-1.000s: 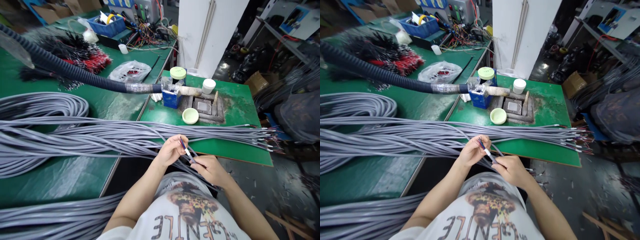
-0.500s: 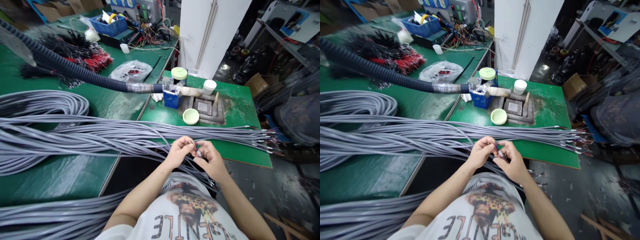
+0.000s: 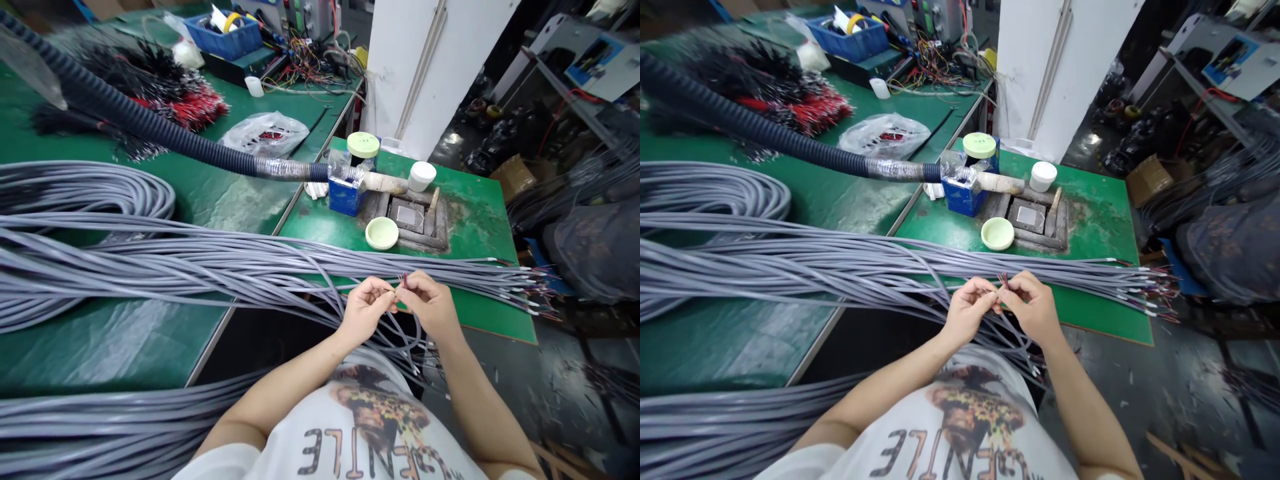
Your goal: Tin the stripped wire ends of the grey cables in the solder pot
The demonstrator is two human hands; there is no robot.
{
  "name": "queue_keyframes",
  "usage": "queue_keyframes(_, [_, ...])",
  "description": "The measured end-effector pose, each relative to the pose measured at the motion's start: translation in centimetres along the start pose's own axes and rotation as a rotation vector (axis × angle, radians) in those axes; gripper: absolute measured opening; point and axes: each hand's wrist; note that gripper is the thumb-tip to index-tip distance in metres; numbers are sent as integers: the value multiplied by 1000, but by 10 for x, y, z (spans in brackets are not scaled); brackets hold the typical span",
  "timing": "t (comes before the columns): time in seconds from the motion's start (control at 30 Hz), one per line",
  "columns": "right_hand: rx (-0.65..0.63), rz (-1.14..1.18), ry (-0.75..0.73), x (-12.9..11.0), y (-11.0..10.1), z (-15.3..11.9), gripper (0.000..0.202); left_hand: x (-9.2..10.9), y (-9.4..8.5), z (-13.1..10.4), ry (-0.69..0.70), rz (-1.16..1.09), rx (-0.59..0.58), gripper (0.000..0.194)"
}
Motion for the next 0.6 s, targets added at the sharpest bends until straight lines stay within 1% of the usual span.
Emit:
queue_keyframes(0.07, [-37, 36, 34, -5, -3, 7, 13, 5, -1, 2, 47, 19, 33, 24])
queue_keyframes(0.17, [-47, 70, 119, -13, -5, 14, 17, 13, -1, 9, 127, 63, 78, 21])
queue_keyframes(0.27, [-58, 98, 182, -21, -7, 24, 21, 20, 3, 19, 158, 74, 85, 19])
queue_keyframes(0.33, [-65, 46, 157, -28, -12, 36, 21, 23, 5, 25, 145, 39, 77, 18])
queue_keyframes(0.4, [-72, -65, 109, -35, -20, 53, 22, 23, 5, 30, 131, -2, 63, 20])
queue_keyframes(0.5, [-104, -232, 86, -41, -34, 84, 23, 20, -1, 33, 110, -27, 12, 27])
queue_keyframes(0.57, [-149, -305, 111, -38, -43, 105, 25, 18, -10, 30, 59, -23, -89, 26])
queue_keyframes(0.6, [-174, -329, 127, -35, -46, 114, 26, 17, -16, 28, 18, -22, -167, 23])
Point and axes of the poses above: each hand's wrist, its own z-axis towards the middle knuckle, its own y-axis out of the palm, x = y × z, and after that the axes turned 12 degrees about z, right-handed
